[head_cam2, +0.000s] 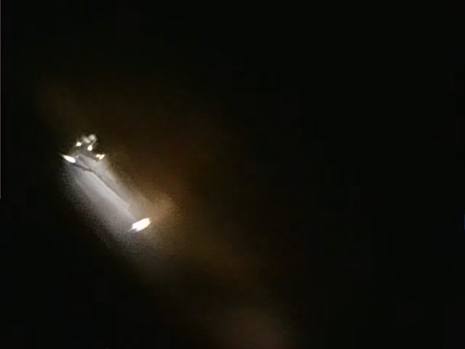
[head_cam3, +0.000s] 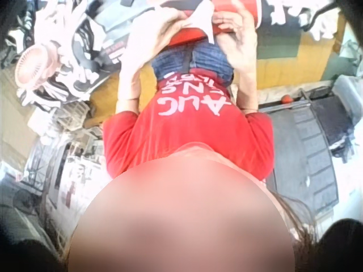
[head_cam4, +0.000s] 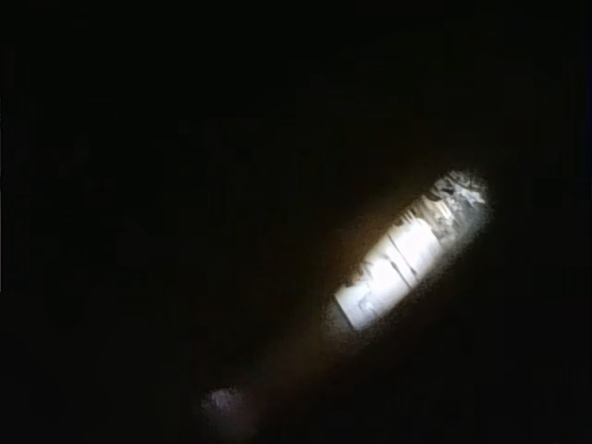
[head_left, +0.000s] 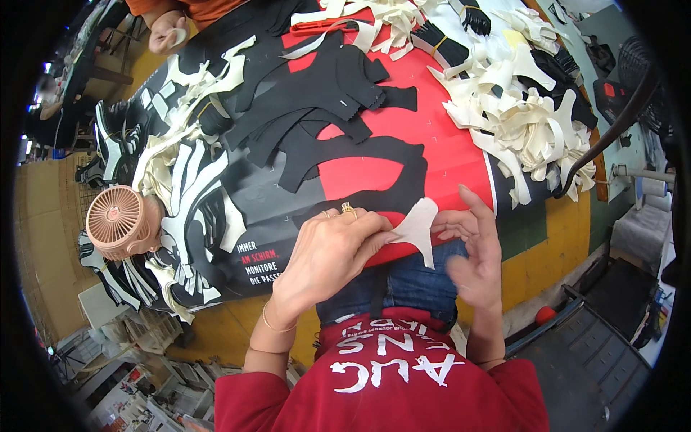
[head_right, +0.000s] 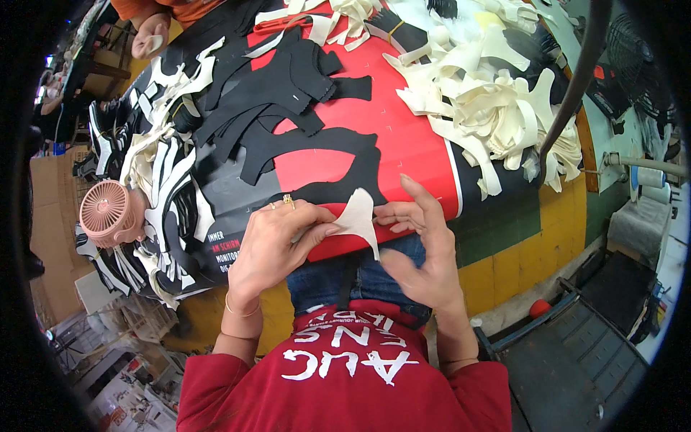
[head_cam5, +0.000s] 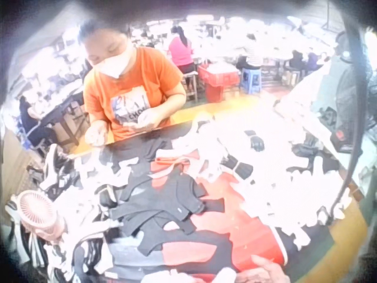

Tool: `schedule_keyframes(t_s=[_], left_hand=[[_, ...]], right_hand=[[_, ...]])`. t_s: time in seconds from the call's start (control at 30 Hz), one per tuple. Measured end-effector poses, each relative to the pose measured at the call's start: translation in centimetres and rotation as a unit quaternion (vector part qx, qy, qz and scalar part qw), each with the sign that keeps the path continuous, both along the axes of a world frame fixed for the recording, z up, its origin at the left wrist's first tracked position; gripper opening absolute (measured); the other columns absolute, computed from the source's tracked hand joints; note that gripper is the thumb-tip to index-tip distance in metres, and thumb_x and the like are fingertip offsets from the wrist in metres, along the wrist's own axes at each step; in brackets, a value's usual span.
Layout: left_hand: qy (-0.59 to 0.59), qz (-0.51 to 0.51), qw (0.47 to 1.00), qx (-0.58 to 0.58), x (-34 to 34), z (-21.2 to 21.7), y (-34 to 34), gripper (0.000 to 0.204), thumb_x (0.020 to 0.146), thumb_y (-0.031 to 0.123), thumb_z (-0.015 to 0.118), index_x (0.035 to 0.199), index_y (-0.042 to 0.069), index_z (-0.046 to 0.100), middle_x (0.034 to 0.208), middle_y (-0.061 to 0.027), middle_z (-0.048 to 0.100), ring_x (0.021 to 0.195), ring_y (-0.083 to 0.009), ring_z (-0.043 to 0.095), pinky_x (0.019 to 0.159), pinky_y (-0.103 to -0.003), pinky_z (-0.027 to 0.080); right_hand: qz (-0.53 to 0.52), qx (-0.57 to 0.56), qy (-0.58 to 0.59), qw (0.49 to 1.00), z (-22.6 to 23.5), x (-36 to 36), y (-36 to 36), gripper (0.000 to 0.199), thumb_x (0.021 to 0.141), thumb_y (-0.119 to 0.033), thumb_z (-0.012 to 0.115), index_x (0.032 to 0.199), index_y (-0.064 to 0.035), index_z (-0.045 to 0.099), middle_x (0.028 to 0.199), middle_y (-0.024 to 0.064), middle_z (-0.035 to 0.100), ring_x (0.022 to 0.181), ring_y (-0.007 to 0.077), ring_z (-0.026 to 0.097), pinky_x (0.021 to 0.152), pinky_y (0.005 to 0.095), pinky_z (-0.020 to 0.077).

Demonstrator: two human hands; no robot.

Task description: The person repeatedly picks white fabric pieces from a pile, aligns them with black fabric pieces on a red and black work surface, and presses them together. The person handles the pieces one at a time, occasionally adjusting their position before moving to the next piece.

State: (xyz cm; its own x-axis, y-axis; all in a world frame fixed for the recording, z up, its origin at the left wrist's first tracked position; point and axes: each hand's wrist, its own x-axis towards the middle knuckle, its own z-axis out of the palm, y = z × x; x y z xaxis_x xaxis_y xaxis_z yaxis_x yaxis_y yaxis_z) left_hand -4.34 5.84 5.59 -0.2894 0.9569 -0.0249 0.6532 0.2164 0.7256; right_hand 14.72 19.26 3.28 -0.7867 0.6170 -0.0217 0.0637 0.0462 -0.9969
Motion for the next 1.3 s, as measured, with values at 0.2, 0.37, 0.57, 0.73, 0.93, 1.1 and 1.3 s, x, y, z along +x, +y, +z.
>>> schedule_keyframes(t_s=[0.2,0.37,0.57,0.73,0.93,1.1,1.3], left_hand=[[-0.021,0.021,0.999,0.017,-0.9,-0.8,0.7,0.015,0.087,0.019,0.073,0.091,0.006,0.068,0.075,-0.0096,0.067,0.068,-0.0292,0.065,0.066,-0.038,0.050],[0.020,0.039,0.998,0.050,-2.0,-2.2,2.0,0.015,0.085,0.018,0.075,0.091,0.007,0.068,0.075,-0.0088,0.068,0.066,-0.0284,0.066,0.065,-0.037,0.049],[0.018,0.057,0.998,0.020,-2.0,-3.4,2.7,0.015,0.082,0.016,0.078,0.090,0.005,0.073,0.079,-0.0089,0.071,0.069,-0.0267,0.067,0.066,-0.035,0.051],[0.028,0.060,0.998,0.012,-2.0,-3.6,2.8,0.015,0.081,0.016,0.079,0.089,0.005,0.073,0.079,-0.0083,0.070,0.068,-0.0271,0.066,0.065,-0.035,0.050],[0.038,0.060,0.997,0.021,-1.8,-3.7,2.9,0.013,0.081,0.016,0.079,0.087,0.006,0.073,0.078,-0.0078,0.070,0.067,-0.0267,0.065,0.062,-0.035,0.048],[0.046,0.060,0.997,0.024,-1.8,-3.8,2.9,0.013,0.081,0.016,0.079,0.087,0.006,0.073,0.078,-0.0075,0.070,0.067,-0.0265,0.065,0.062,-0.035,0.048],[0.052,0.057,0.997,0.029,-1.8,-3.8,3.0,0.014,0.081,0.017,0.079,0.088,0.007,0.073,0.078,-0.0071,0.070,0.066,-0.0256,0.065,0.062,-0.034,0.049]], right_hand=[[-0.118,0.097,-0.043,0.987,-1.4,-2.8,-1.6,0.039,0.090,-0.001,0.071,0.122,-0.0005,0.050,0.076,0.0075,0.068,0.067,0.0121,0.066,0.061,0.0251,0.0500],[-0.114,0.088,-0.135,0.980,-0.9,-4.4,-0.4,0.014,0.091,-0.003,0.072,0.101,0.0008,0.062,0.071,0.0019,0.063,0.061,0.0045,0.056,0.053,0.0207,0.0422],[-0.130,0.124,-0.160,0.971,-1.1,-5.2,-0.3,0.018,0.089,-0.003,0.072,0.107,0.0004,0.070,0.069,0.0028,0.062,0.057,0.0035,0.053,0.049,0.0217,0.0390],[-0.126,0.166,-0.157,0.965,-1.3,-5.1,-0.3,0.028,0.088,-0.001,0.072,0.116,-0.0007,0.071,0.072,0.0033,0.062,0.055,0.0037,0.049,0.048,0.0225,0.0379],[-0.111,0.159,-0.183,0.964,-1.1,-5.2,-0.2,0.028,0.089,-0.001,0.071,0.117,-0.0001,0.072,0.069,0.0032,0.058,0.052,0.0041,0.044,0.047,0.0244,0.0348],[-0.111,0.169,-0.185,0.962,-1.0,-5.3,-0.1,0.028,0.089,-0.002,0.071,0.117,0.0007,0.071,0.067,0.0032,0.055,0.051,0.0042,0.042,0.046,0.0253,0.0338],[-0.105,0.168,-0.197,0.960,-1.0,-5.4,-0.1,0.029,0.089,-0.002,0.071,0.118,0.0012,0.071,0.065,0.0027,0.054,0.050,0.0041,0.042,0.046,0.0254,0.0334]])
